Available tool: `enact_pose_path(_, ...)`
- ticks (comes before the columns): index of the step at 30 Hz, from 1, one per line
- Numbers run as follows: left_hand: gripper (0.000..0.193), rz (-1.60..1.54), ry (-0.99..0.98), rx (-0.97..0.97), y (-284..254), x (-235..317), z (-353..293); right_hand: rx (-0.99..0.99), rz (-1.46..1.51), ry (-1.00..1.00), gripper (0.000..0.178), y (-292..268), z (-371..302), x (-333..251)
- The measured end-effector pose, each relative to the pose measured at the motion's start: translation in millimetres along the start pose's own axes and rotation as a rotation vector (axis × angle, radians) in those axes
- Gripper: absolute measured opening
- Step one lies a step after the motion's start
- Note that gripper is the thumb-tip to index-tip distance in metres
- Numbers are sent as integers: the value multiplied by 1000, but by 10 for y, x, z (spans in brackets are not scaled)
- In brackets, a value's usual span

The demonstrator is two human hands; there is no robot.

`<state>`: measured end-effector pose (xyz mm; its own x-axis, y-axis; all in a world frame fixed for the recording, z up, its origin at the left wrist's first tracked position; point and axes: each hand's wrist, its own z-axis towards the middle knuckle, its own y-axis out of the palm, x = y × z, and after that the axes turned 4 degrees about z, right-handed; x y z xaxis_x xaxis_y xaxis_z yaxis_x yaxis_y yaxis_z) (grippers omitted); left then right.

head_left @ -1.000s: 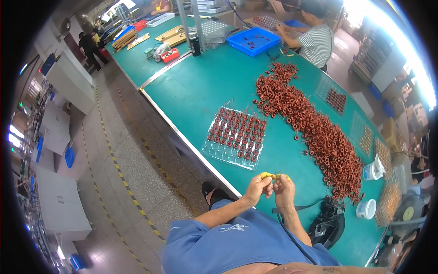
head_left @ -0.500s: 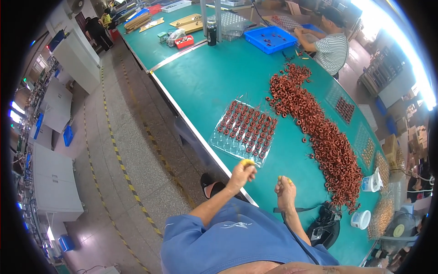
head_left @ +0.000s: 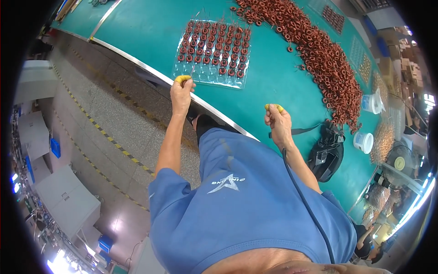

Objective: The person is manually assembling small copper coils by placing them into a plastic grid tray at a factory workbench.

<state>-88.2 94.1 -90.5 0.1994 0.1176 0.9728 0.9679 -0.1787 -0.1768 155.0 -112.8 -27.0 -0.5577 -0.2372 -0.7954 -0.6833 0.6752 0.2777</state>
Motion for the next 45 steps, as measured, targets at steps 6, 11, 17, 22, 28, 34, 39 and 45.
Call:
enact_pose_path(6, 15, 306, 214, 51, 366, -31, 118, 16, 1, -15, 22, -147, -79, 36)
enact_pose_path(11, 18, 618, 457, 122, 669, -228, 351, 54, 16, -16, 23, -208, -50, 15)
enact_pose_path(17, 19, 531, 434, 8, 749, -84, 636, 96, -28, -66, 23, -317, 137, -142)
enact_pose_path(22, 23, 588, 320, 54, 852, -310, 574, 172, -602, -430, 20, -719, 587, -279)
enact_pose_path(28, 17, 542, 382, 13, 738, -326, 362, 427, -1409, -811, 44, -1534, 1415, -760)
enact_pose_path(34, 14, 594, 488, 4, 695, -344, 314, 377, -1669, -941, 49, -1759, 1844, -752)
enact_pose_path(39, 17, 575, 460, 4, 697, -350, 376, 233, -1763, -823, 29, -1750, 1956, -621)
enact_pose_path(45, 20, 601, 476, -34, 689, -378, 385, 382, -1526, -825, 20, -1767, 2008, -801)
